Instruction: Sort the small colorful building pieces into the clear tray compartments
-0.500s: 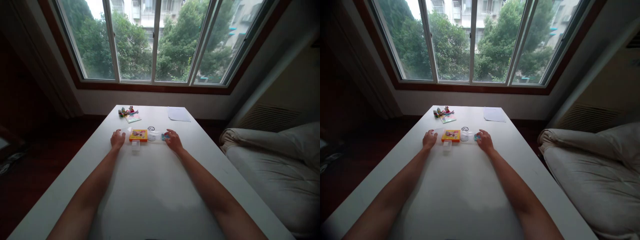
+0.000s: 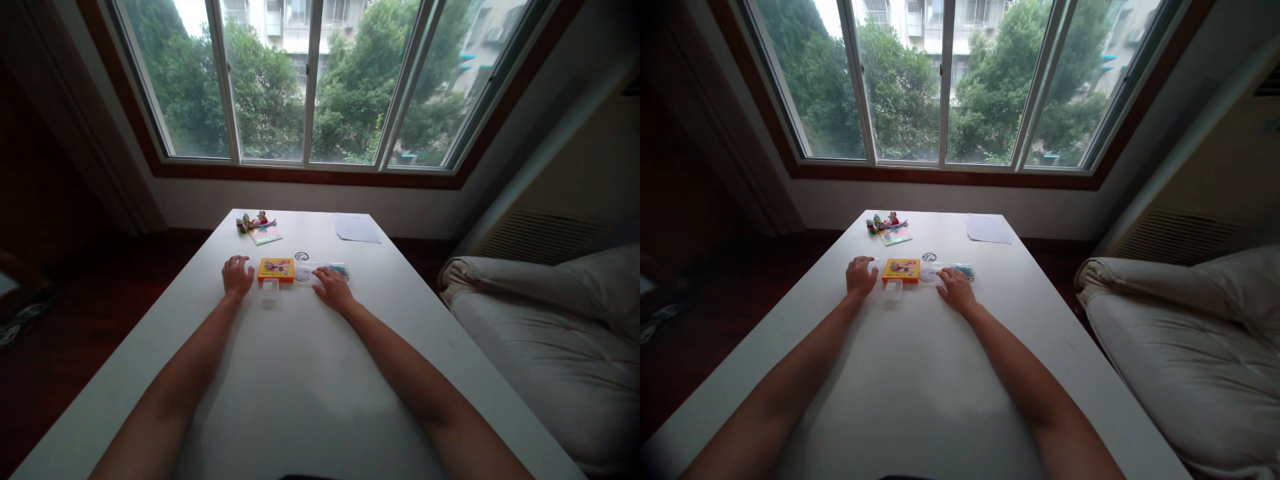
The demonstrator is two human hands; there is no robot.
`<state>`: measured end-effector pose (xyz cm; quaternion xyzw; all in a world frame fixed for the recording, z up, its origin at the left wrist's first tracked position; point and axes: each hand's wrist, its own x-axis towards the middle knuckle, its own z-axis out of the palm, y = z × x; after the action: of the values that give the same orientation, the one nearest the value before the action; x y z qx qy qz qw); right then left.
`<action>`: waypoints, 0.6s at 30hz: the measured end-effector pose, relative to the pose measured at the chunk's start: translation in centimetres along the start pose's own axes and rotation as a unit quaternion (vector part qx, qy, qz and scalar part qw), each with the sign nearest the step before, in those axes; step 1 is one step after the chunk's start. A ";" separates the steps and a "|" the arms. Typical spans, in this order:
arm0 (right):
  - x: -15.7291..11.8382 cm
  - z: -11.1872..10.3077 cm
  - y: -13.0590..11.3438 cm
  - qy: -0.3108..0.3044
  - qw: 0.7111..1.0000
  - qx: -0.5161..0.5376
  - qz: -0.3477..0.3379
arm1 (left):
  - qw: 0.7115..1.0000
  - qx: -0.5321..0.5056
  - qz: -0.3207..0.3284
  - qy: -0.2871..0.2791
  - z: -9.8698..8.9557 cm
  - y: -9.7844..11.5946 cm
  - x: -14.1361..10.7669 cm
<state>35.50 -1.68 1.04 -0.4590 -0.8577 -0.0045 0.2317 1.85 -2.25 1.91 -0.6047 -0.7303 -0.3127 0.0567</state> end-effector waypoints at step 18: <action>-0.2 -0.2 0.4 0.073 0.986 -0.052 0.139 | 0.938 -0.124 0.259 -0.196 -0.9 7.3 -3.6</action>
<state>36.01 -1.63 1.07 -0.5835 -0.7651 -0.0508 0.2676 9.25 -5.25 3.75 -0.8242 -0.5008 -0.2507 -0.0838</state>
